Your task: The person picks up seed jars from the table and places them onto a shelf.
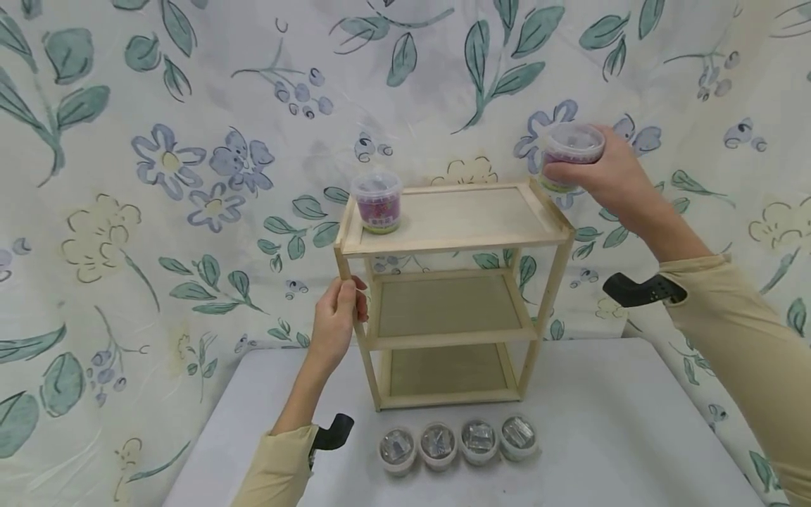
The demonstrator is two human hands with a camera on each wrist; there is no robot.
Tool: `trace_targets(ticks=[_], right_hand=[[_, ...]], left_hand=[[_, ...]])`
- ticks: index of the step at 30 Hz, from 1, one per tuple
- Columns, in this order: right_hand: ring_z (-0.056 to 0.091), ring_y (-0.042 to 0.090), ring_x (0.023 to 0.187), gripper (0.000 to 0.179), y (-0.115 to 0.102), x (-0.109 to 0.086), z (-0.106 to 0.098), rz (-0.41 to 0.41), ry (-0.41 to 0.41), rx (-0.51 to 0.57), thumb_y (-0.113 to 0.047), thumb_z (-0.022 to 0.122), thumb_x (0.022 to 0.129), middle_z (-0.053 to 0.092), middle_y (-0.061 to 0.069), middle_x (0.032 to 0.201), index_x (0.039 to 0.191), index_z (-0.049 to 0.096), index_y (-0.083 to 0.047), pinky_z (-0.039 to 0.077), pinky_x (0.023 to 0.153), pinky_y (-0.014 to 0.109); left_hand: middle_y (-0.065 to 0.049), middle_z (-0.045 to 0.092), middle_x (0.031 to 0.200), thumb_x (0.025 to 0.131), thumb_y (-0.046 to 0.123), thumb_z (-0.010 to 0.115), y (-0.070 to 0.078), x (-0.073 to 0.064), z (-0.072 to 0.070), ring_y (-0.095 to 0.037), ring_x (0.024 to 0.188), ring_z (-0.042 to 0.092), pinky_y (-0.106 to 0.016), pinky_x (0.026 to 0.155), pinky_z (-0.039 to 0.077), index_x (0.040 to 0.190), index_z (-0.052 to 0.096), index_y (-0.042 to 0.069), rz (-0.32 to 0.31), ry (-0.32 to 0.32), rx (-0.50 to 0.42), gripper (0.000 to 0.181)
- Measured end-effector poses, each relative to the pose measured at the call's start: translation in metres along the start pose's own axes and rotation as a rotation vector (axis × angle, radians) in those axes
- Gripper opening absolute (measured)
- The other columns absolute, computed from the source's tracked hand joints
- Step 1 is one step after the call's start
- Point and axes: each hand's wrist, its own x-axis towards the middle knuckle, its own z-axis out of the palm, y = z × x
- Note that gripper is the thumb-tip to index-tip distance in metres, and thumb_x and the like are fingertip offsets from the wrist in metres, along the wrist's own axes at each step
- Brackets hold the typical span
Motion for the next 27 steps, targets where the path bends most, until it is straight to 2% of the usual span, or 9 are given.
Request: trace_targets(ticks=[2,7,11,15,17,24,27], right_hand=[[0.038,0.032,0.133,0.083,-0.001,0.002,0.010,0.014,-0.022,-0.005,-0.032,0.073,0.089,0.036,0.016,0.148,0.153,0.023,-0.010,0.031,0.113,0.054],[0.042,0.033,0.130,0.084,-0.001,0.006,0.031,0.013,-0.058,-0.041,-0.030,0.075,0.087,0.040,0.019,0.146,0.151,0.025,-0.005,0.032,0.111,0.052],[0.043,0.035,0.129,0.083,0.000,0.010,0.042,-0.020,-0.077,-0.067,-0.027,0.075,0.087,0.040,0.021,0.144,0.150,0.025,-0.004,0.033,0.109,0.052],[0.043,0.036,0.129,0.086,0.000,0.013,0.050,-0.019,-0.114,-0.106,-0.029,0.074,0.088,0.040,0.023,0.144,0.151,0.023,-0.003,0.033,0.110,0.053],[0.043,0.037,0.129,0.088,0.000,0.013,0.051,-0.004,-0.133,-0.117,-0.031,0.074,0.087,0.040,0.023,0.144,0.151,0.022,-0.002,0.032,0.111,0.053],[0.042,0.037,0.129,0.089,-0.001,0.016,0.053,0.023,-0.173,-0.120,-0.036,0.073,0.088,0.039,0.023,0.144,0.151,0.021,0.000,0.031,0.112,0.053],[0.043,0.037,0.128,0.090,-0.002,0.017,0.055,0.026,-0.178,-0.151,-0.037,0.073,0.089,0.041,0.024,0.143,0.151,0.021,0.001,0.032,0.111,0.053]], left_hand=[[-0.029,0.049,0.081,0.110,0.020,0.032,-0.001,0.000,0.000,-0.030,0.069,0.050,-0.031,0.064,0.047,0.107,0.051,-0.006,-0.001,0.001,-0.006,0.032],[-0.025,0.049,0.079,0.110,0.026,0.034,-0.004,-0.003,0.002,-0.024,0.068,0.050,-0.031,0.064,0.048,0.104,0.053,0.001,0.012,0.009,-0.022,0.032],[-0.024,0.049,0.079,0.109,0.028,0.034,-0.005,-0.004,0.003,-0.021,0.068,0.050,-0.033,0.065,0.048,0.104,0.053,0.001,0.024,0.005,-0.024,0.033],[-0.024,0.050,0.079,0.110,0.024,0.034,-0.004,-0.004,0.004,-0.022,0.068,0.049,-0.034,0.065,0.047,0.104,0.053,0.003,0.007,0.009,-0.021,0.029],[-0.027,0.049,0.079,0.110,0.021,0.033,-0.001,-0.005,0.003,-0.025,0.068,0.050,-0.034,0.065,0.047,0.104,0.053,0.002,-0.003,0.010,-0.021,0.028],[-0.031,0.049,0.078,0.108,0.013,0.033,0.030,-0.010,0.003,-0.028,0.067,0.050,-0.033,0.064,0.048,0.101,0.052,-0.003,0.015,0.012,0.000,0.026],[-0.031,0.049,0.079,0.108,0.013,0.033,0.032,-0.009,0.003,-0.028,0.067,0.050,-0.033,0.064,0.048,0.101,0.052,-0.004,0.019,0.013,0.000,0.027]])
